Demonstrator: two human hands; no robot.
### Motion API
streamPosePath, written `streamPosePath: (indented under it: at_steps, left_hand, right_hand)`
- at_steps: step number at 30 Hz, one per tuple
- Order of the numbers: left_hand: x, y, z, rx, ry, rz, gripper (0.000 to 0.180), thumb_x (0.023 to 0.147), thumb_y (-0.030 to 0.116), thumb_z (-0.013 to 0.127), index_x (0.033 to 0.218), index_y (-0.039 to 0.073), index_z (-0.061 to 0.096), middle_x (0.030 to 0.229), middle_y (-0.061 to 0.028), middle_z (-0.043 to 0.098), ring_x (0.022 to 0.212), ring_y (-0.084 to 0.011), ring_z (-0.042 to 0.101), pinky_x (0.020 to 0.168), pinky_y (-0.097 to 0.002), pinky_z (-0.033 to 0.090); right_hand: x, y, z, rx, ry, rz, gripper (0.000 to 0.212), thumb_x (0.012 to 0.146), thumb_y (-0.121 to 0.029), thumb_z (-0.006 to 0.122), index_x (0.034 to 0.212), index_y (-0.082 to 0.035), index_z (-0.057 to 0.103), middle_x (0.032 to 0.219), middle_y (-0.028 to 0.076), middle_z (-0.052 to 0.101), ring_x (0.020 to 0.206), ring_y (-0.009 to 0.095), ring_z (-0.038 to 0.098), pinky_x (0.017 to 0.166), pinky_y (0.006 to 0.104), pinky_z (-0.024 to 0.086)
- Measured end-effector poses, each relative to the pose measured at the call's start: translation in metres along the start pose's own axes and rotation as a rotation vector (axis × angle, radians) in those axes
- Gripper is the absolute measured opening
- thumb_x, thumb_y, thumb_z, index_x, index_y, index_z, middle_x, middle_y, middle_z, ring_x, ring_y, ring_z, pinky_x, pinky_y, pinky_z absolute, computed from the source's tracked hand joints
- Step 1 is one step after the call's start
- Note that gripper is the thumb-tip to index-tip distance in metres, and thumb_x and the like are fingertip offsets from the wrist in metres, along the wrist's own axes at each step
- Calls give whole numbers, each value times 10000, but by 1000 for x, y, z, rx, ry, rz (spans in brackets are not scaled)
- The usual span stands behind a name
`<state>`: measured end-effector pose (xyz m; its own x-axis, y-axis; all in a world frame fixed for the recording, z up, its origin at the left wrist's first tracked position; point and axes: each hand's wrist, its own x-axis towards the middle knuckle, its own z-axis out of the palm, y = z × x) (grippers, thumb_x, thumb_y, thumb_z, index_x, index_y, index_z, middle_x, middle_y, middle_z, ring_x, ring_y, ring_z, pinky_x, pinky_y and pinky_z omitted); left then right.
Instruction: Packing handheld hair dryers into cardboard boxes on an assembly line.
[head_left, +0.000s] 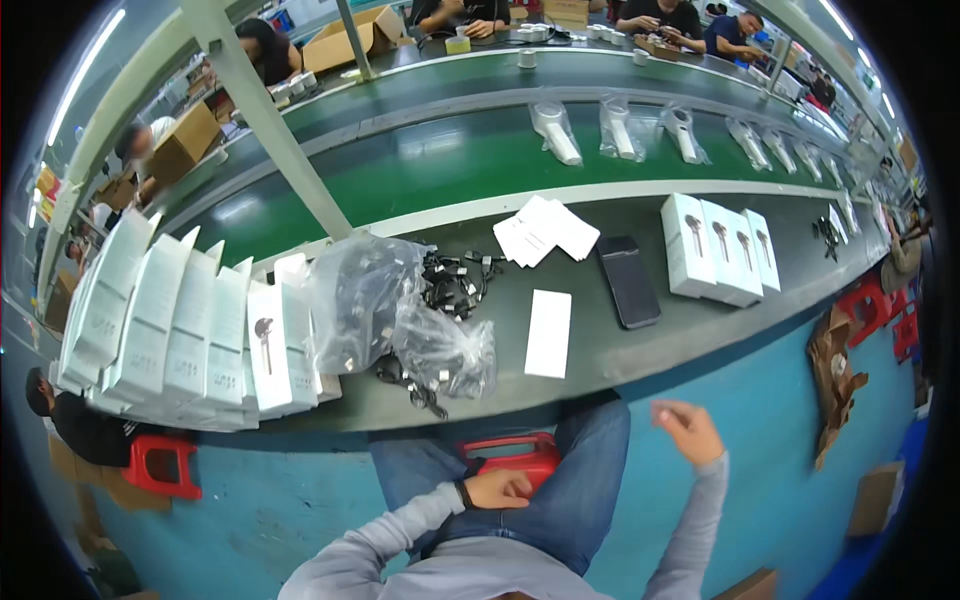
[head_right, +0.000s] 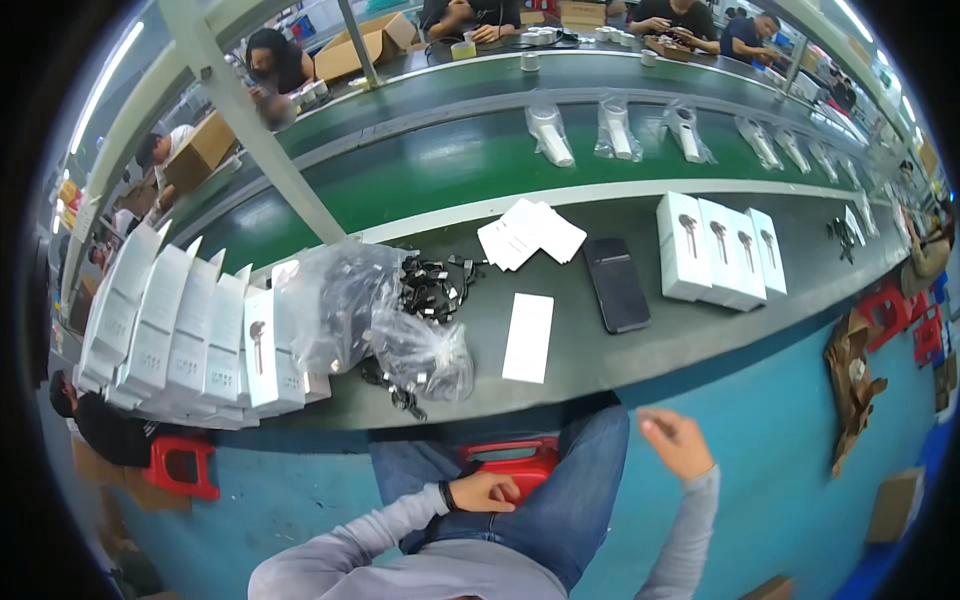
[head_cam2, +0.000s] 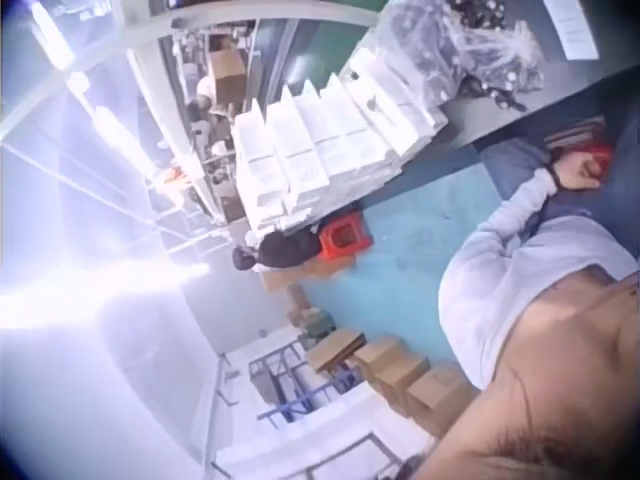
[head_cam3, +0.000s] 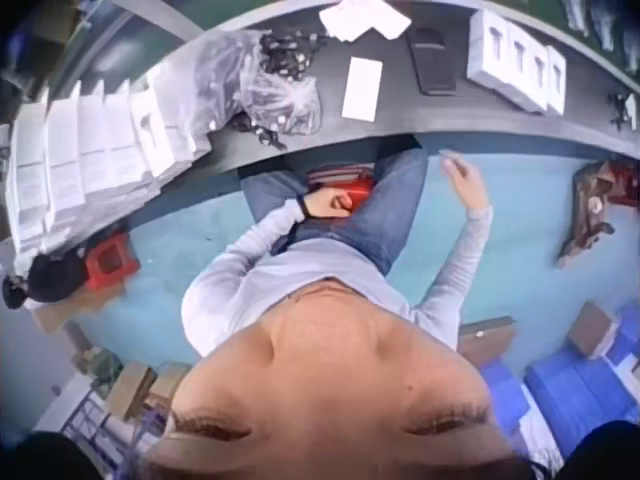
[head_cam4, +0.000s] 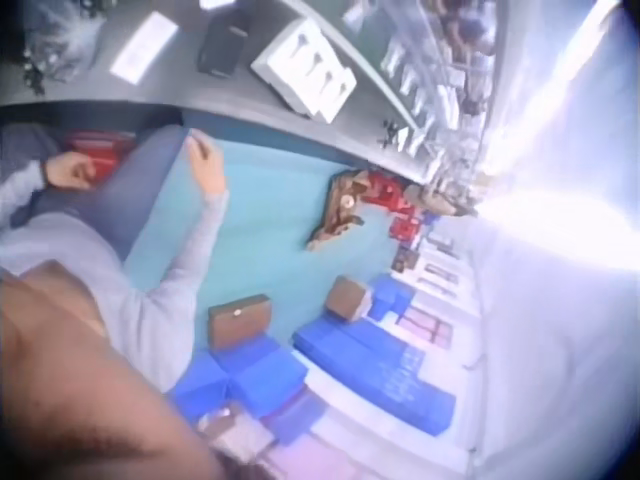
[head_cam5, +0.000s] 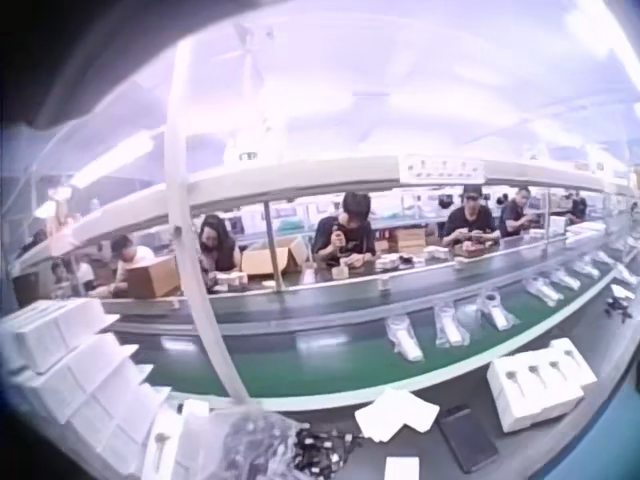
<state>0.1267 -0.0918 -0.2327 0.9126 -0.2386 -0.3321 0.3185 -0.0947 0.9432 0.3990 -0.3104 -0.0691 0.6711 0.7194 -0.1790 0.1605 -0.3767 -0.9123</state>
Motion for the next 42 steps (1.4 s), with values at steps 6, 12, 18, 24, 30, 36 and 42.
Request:
streamPosePath:
  at_steps: [6,12,18,24,30,36,42]
  left_hand:
    - [31,-115,-8,452,42,-570,1003,585,595,731,1381,147,315,1353,-197,402,1259,-422,346,1012,-593,257]
    - [-9,-182,-11,516,-29,-476,998,585,603,725,1377,149,322,1345,-205,410,1253,-417,360,1010,-577,272]
    - [-9,-185,20,470,177,-542,992,585,614,719,1372,151,331,1334,-214,421,1245,-411,378,1007,-558,291]
    - [71,-142,-35,490,294,-556,986,585,624,712,1367,153,341,1324,-224,431,1237,-406,395,1005,-539,309]
    - [52,-128,-32,631,199,-437,980,585,635,706,1362,155,350,1314,-233,441,1229,-400,412,1002,-520,328]
    - [-45,65,-17,-174,0,446,667,800,364,690,1274,-19,421,1225,-173,526,1194,-236,476,993,-376,382]
    - [-127,184,-10,83,771,909,963,703,321,785,1397,-12,207,1378,-161,341,1295,-247,334,1063,-363,269]
  right_hand:
    - [263,-195,16,-629,103,-362,328,855,-269,607,1009,19,631,795,126,645,730,157,599,671,297,471]
    - [568,-232,89,-1171,351,-118,841,786,-642,522,1386,-85,328,1342,206,438,1221,325,457,975,432,412]
    - [609,-206,134,-1184,248,-16,620,800,-488,629,1252,-83,502,1300,168,497,1171,321,508,934,409,452]
    - [580,-217,119,-1387,333,-380,299,811,-255,525,988,-35,622,1070,187,610,990,377,566,857,453,458]
    - [511,-210,4,-563,522,-1394,225,868,-144,549,782,52,479,727,91,478,675,219,476,650,341,401]
    - [199,-256,-4,-365,169,-1021,230,935,-111,464,747,13,419,666,42,357,640,103,355,579,256,319]
    - [21,-185,87,-103,-240,-1226,189,803,-23,526,645,-3,424,629,119,483,559,233,463,548,310,386]
